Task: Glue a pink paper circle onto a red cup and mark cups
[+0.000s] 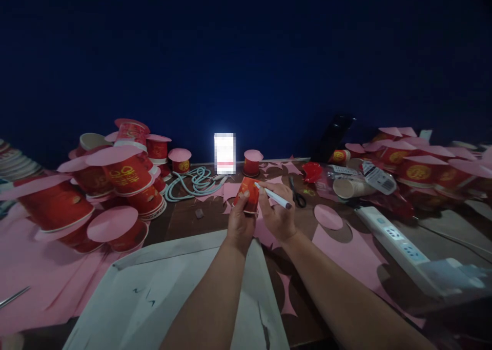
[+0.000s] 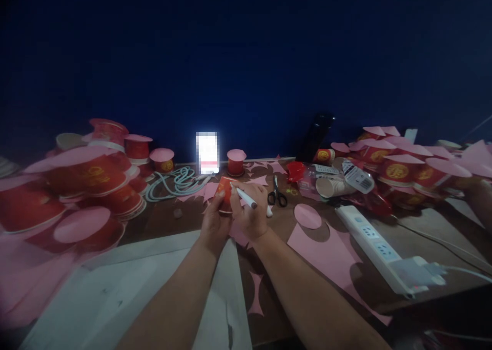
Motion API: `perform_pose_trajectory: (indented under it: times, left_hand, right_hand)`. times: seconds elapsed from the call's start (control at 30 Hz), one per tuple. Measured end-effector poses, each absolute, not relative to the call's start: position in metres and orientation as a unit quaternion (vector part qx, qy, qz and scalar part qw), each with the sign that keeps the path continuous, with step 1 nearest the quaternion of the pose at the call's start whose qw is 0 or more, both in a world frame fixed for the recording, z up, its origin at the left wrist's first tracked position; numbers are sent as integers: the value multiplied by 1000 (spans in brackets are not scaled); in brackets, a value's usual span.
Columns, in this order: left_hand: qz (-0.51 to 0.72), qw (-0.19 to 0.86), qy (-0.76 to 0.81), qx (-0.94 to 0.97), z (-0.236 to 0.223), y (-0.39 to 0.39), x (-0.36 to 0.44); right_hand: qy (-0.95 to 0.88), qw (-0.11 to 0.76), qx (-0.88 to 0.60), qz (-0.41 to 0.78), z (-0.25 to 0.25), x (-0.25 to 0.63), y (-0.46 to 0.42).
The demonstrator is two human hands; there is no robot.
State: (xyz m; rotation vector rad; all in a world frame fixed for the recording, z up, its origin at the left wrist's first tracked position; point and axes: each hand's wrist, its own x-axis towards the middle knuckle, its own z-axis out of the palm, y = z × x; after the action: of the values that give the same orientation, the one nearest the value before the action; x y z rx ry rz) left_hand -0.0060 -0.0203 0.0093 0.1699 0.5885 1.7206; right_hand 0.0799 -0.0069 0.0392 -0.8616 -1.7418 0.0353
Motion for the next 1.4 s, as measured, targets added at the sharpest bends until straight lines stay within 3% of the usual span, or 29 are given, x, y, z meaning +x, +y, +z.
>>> perform_pose_trajectory:
  times: [1.4]
  left_hand:
    - [748,612,257,31,17,-23,-6]
  right_hand:
    - [-751,546,-370,9,39,78,-8]
